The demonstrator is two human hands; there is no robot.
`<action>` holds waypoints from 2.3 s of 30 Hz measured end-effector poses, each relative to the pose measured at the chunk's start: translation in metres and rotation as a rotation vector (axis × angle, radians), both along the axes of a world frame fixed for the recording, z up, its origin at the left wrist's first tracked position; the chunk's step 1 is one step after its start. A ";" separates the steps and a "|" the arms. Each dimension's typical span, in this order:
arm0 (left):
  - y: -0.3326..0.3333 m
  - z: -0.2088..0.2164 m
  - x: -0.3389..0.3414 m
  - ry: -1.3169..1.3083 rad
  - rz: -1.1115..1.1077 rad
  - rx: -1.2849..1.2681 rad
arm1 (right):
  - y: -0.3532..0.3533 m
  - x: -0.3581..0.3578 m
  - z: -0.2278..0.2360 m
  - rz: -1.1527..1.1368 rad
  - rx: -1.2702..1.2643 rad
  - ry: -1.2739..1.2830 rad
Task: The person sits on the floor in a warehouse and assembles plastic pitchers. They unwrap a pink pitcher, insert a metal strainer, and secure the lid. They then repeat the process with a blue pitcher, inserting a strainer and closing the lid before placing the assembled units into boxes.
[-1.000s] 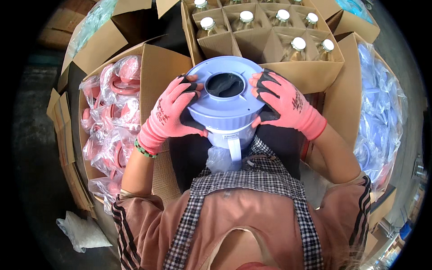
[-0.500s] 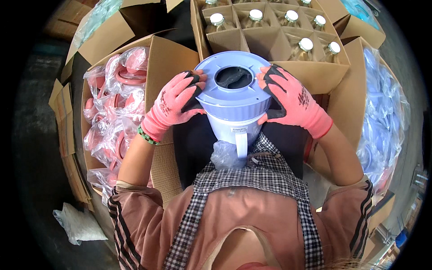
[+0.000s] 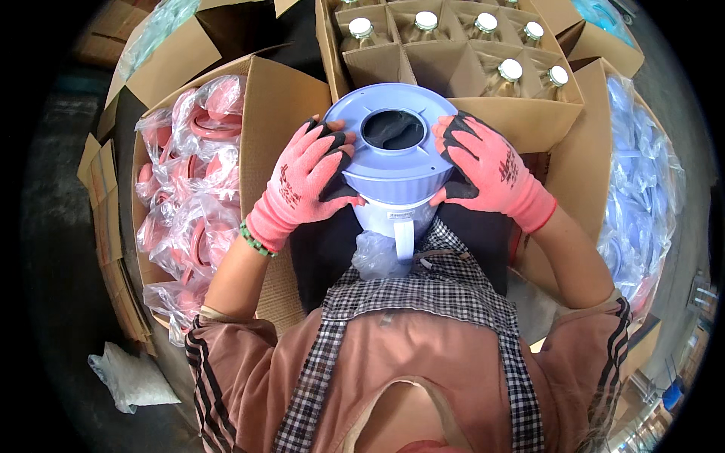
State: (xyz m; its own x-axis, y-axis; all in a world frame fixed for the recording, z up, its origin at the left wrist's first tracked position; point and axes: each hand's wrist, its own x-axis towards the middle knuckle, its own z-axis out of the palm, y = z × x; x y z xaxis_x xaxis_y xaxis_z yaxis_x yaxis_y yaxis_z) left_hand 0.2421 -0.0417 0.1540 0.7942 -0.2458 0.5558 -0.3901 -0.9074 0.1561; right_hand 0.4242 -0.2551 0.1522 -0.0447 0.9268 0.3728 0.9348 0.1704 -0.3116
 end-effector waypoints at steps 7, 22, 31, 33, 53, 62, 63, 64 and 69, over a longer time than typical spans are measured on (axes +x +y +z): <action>-0.013 0.018 -0.001 0.065 -0.088 -0.075 | -0.003 -0.020 0.027 -0.031 -0.084 -0.126; -0.026 0.022 -0.008 0.175 0.006 -0.077 | -0.004 -0.018 0.032 -0.047 -0.076 0.107; -0.041 -0.011 0.014 -0.059 0.468 -0.685 | 0.047 -0.018 -0.026 -0.237 0.158 1.743; 0.012 -0.046 0.024 0.099 0.198 -1.479 | 0.026 -0.054 -0.018 -0.474 0.128 1.142; -0.018 -0.035 0.026 0.069 0.373 -1.340 | 0.038 -0.015 -0.035 -0.316 0.152 1.452; -0.012 -0.091 0.035 0.516 -0.558 -2.382 | 0.049 -0.040 0.054 0.033 -0.394 -0.002; -0.018 -0.092 0.037 0.449 -0.475 -2.242 | 0.053 -0.037 0.055 0.061 -0.422 -0.051; -0.022 -0.090 0.039 0.385 -0.396 -2.100 | 0.057 -0.039 0.057 0.074 -0.487 -0.116; -0.011 -0.115 0.041 0.637 -0.573 -2.356 | 0.070 -0.053 0.046 -0.006 -0.633 -0.237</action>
State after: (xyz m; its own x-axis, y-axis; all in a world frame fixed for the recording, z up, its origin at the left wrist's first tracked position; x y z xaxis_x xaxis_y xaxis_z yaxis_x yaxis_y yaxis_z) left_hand 0.2835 -0.0530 0.0388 0.9986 -0.0290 -0.0439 0.0441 0.9166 0.3974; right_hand 0.3708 -0.1854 0.1985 -0.0524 0.9637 -0.2618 0.9905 0.0169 -0.1361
